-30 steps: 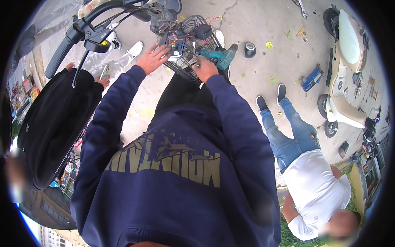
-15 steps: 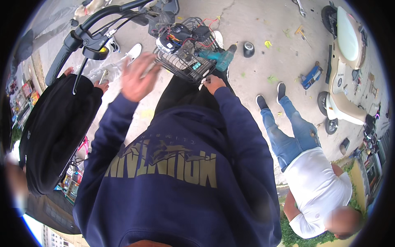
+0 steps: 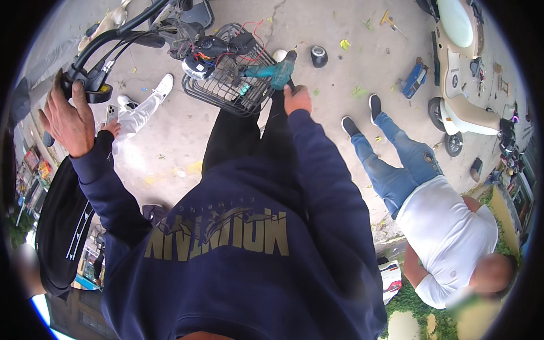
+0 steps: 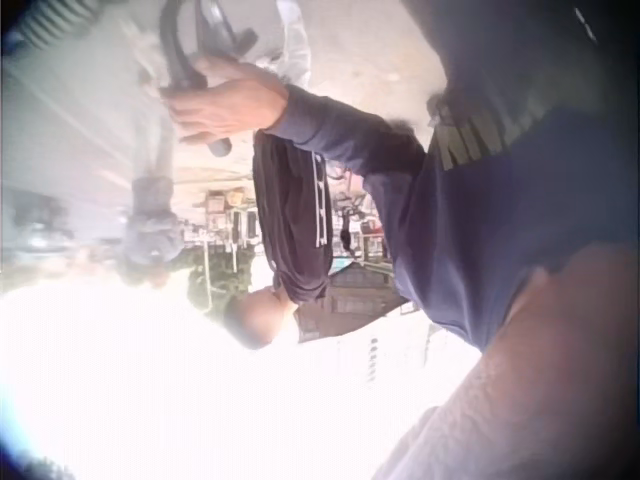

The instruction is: The person repairs wiring on an electric scooter's front basket area. They strip and twist wires, test the headlight, and wrap connections with electrical tape. The headlight illuminates during testing, indicating the repair is functional.

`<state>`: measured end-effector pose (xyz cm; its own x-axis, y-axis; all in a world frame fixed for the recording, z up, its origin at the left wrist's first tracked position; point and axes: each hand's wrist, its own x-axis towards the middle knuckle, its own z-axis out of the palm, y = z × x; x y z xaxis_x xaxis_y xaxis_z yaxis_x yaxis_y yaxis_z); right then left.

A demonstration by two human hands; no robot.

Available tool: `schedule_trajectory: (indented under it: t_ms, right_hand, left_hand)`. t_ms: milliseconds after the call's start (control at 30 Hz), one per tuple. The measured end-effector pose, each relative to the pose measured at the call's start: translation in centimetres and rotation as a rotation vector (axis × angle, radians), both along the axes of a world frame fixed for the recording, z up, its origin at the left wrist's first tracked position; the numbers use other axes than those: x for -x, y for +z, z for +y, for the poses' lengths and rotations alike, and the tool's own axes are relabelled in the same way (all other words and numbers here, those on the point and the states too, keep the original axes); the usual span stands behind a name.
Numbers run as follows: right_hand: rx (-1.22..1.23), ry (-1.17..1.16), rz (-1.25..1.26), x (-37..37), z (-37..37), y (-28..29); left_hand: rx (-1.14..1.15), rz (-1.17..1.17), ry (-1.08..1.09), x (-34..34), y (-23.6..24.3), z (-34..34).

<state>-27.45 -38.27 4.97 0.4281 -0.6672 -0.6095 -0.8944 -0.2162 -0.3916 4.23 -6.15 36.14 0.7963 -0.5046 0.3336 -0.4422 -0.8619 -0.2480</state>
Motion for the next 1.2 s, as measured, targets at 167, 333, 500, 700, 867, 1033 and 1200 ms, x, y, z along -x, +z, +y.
schedule_trajectory:
  t_ms: [167,333,500,700,867,1033,1200]
  right_hand:
    - [-0.396,-0.346,0.016,-0.6,-3.8,-10.4]
    - [-0.679,-0.372,-0.052,-5.2,-2.1,-11.8]
    - [-0.372,-0.455,-0.187,-4.7,0.0,-7.0]
    - [-0.035,-0.497,-0.454,-5.4,4.2,1.1]
    - [0.034,-0.579,-0.435,-6.2,2.3,-1.0]
    - [-0.117,-1.015,-0.861,-2.6,-4.8,-3.8]
    - [-0.247,-1.013,-0.769,8.2,-9.2,-3.8]
  left_hand:
    - [-0.061,-0.014,0.018,-0.1,0.0,1.1]
    - [-0.066,-0.009,-0.077,-1.6,0.6,3.1]
    - [-0.099,-0.039,-0.066,-2.8,0.4,4.9]
    - [-0.098,-0.034,0.001,-3.2,0.8,4.8]
    - [0.038,0.015,0.045,-2.6,0.3,3.4]
    - [0.034,-0.003,-0.011,-2.4,0.4,4.0]
    - [-0.024,-0.143,-0.255,-1.5,0.0,1.4]
